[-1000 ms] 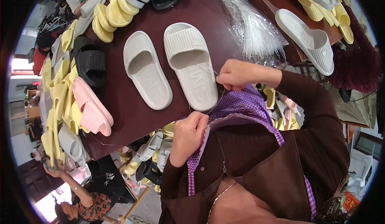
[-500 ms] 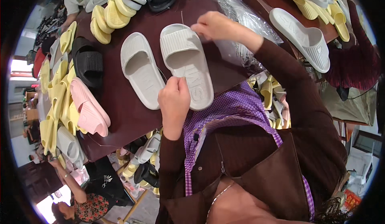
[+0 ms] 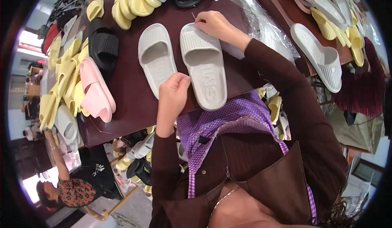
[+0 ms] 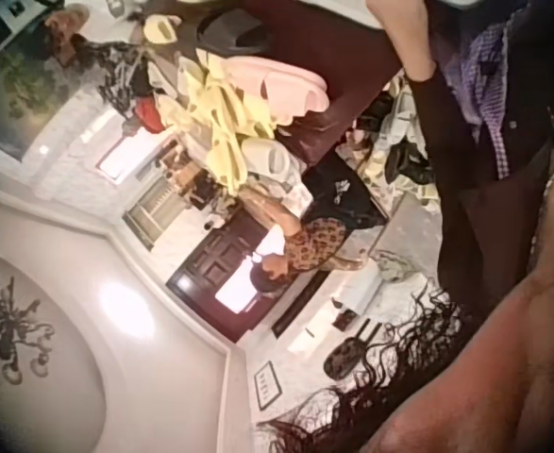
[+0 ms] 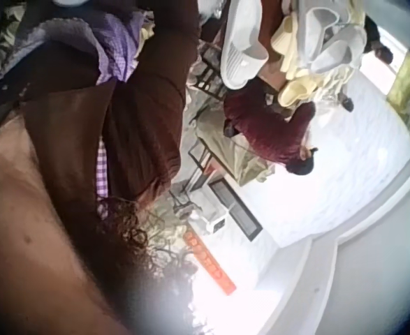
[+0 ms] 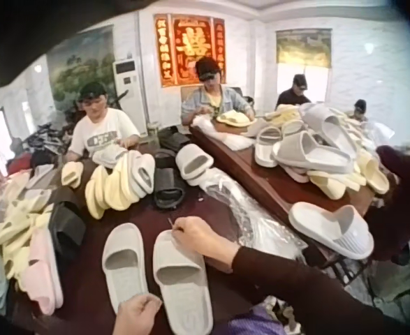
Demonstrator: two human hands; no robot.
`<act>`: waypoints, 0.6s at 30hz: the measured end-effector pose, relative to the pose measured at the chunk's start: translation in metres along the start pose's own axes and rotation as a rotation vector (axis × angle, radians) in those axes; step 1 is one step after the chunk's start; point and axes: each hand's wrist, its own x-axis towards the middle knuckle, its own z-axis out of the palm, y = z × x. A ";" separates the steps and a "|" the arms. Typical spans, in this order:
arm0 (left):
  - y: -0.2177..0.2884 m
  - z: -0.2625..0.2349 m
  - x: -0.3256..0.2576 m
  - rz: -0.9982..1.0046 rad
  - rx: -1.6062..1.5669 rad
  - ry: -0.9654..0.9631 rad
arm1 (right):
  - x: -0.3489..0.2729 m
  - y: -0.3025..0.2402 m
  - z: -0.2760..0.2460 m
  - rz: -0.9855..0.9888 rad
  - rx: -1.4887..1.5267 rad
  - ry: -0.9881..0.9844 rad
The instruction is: The person pairs slides together by threading and securing plastic fasteners through each pair by hand.
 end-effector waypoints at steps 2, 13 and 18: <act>-0.008 -0.015 0.006 -0.008 0.020 0.001 | -0.005 -0.015 -0.005 -0.039 -0.007 0.003; -0.063 -0.044 0.105 0.620 0.533 0.025 | 0.024 -0.012 0.013 -0.035 0.051 -0.010; -0.065 -0.045 0.118 0.404 0.392 -0.122 | 0.050 -0.009 0.025 0.012 0.114 -0.025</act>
